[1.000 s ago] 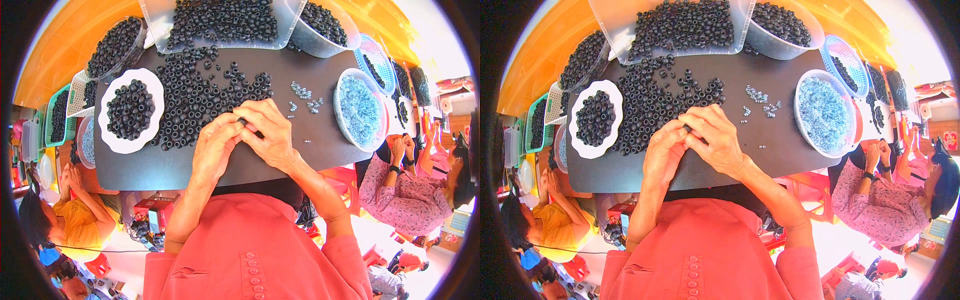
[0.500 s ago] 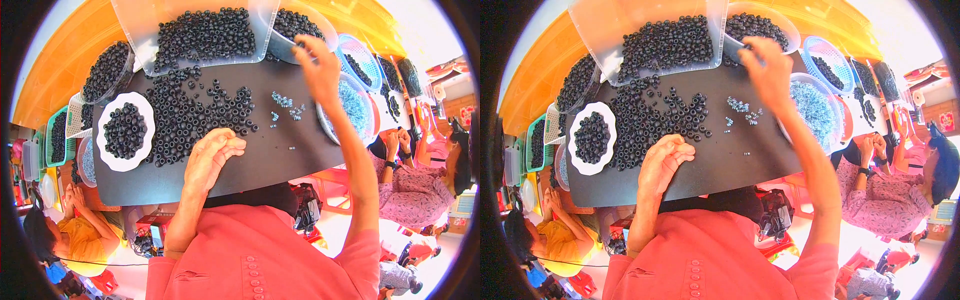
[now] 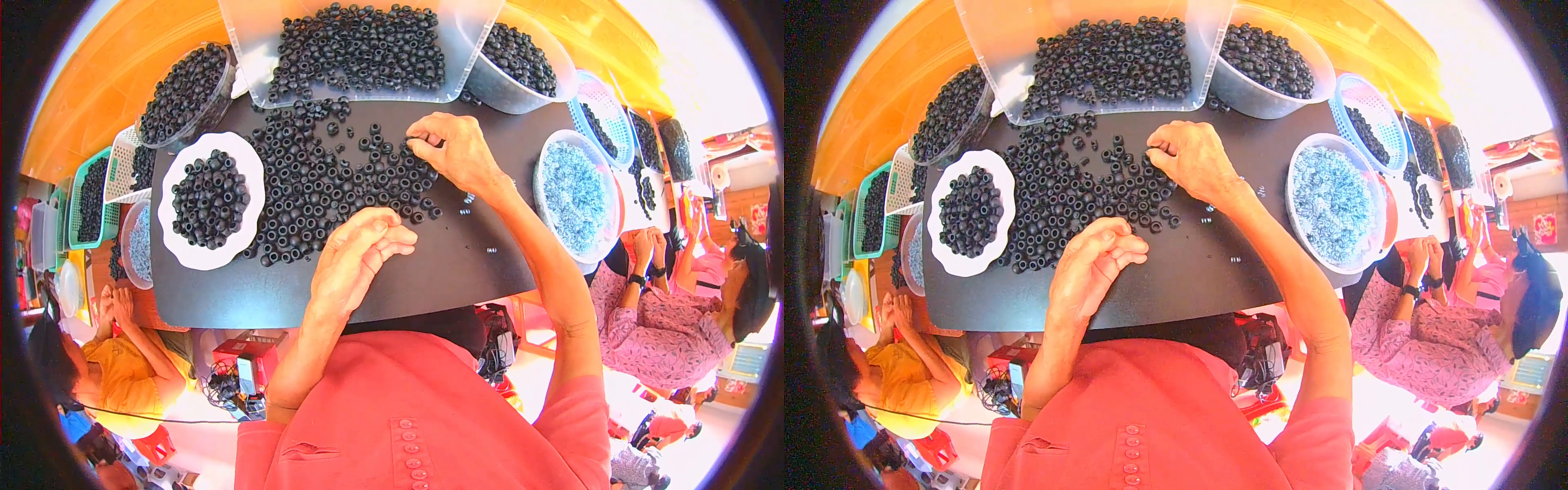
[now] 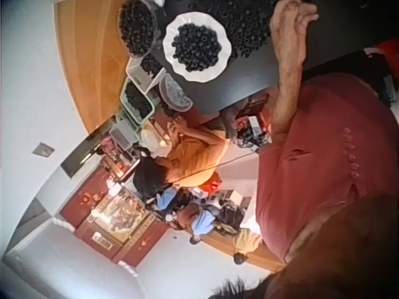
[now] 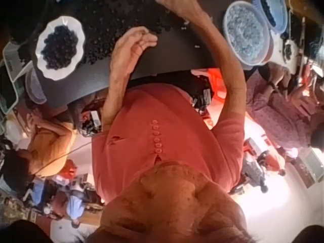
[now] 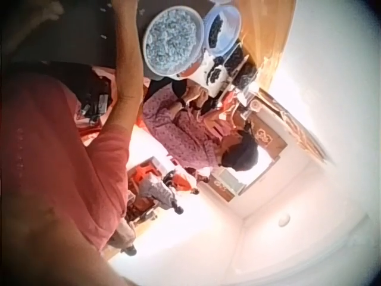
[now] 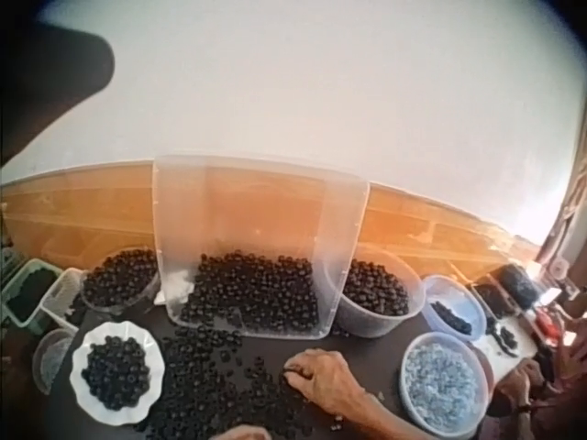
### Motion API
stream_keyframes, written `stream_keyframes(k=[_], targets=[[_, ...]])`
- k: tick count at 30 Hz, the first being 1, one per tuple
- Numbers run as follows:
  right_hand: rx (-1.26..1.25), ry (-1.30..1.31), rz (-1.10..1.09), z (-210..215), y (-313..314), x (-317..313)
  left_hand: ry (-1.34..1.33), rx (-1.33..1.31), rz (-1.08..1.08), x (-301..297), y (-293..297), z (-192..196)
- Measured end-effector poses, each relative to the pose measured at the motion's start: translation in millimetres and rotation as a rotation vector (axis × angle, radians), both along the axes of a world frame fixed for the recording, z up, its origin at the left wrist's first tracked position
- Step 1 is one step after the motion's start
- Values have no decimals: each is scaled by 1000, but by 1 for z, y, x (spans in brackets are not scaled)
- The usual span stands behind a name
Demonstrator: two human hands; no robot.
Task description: The person takes springs from a bowl onto the table, then inserts the springs into plastic beads by hand.
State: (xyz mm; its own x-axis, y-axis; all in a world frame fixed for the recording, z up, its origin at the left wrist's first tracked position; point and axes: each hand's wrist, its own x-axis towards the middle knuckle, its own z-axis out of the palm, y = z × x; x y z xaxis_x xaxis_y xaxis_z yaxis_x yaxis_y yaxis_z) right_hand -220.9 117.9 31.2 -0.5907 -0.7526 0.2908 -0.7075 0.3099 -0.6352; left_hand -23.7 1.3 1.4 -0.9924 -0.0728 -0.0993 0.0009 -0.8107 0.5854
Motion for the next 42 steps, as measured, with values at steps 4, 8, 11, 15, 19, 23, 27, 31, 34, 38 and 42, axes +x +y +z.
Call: stream_keyframes(k=[4, 8, 11, 15, 19, 23, 27, 31, 34, 38, 42], targets=[[16, -95, -65, 0, -1, 0, -5, 9, -11, 2, 0, -2], [-38, -218, -122, 1, 1, 4, 1, 0, -21, 3, -2, -2], [-80, -231, -198, -2, 5, -2, -7, -4, -5, 2, 0, 1], [-147, -325, -214, 3, 11, 8, -6, -11, -17, 1, 0, 2], [-229, -158, -176, -1, 14, 28, -20, -24, 1, 3, -1, 3], [-210, -34, -200, -6, 23, 31, -46, -40, 5, 1, -2, 3], [-75, -83, -227, 6, 36, 14, -57, -31, 2, -1, -1, 4], [-94, -228, -261, 15, 56, -11, -32, -35, 7, 0, -2, 3], [10, -180, -304, 21, 71, -18, -31, -31, 6, 1, -2, 3], [135, -67, -210, 14, 76, -13, -33, -22, -7, 1, -2, 3], [116, 29, -134, 7, 63, -10, -25, -26, -5, 1, -1, 3]])
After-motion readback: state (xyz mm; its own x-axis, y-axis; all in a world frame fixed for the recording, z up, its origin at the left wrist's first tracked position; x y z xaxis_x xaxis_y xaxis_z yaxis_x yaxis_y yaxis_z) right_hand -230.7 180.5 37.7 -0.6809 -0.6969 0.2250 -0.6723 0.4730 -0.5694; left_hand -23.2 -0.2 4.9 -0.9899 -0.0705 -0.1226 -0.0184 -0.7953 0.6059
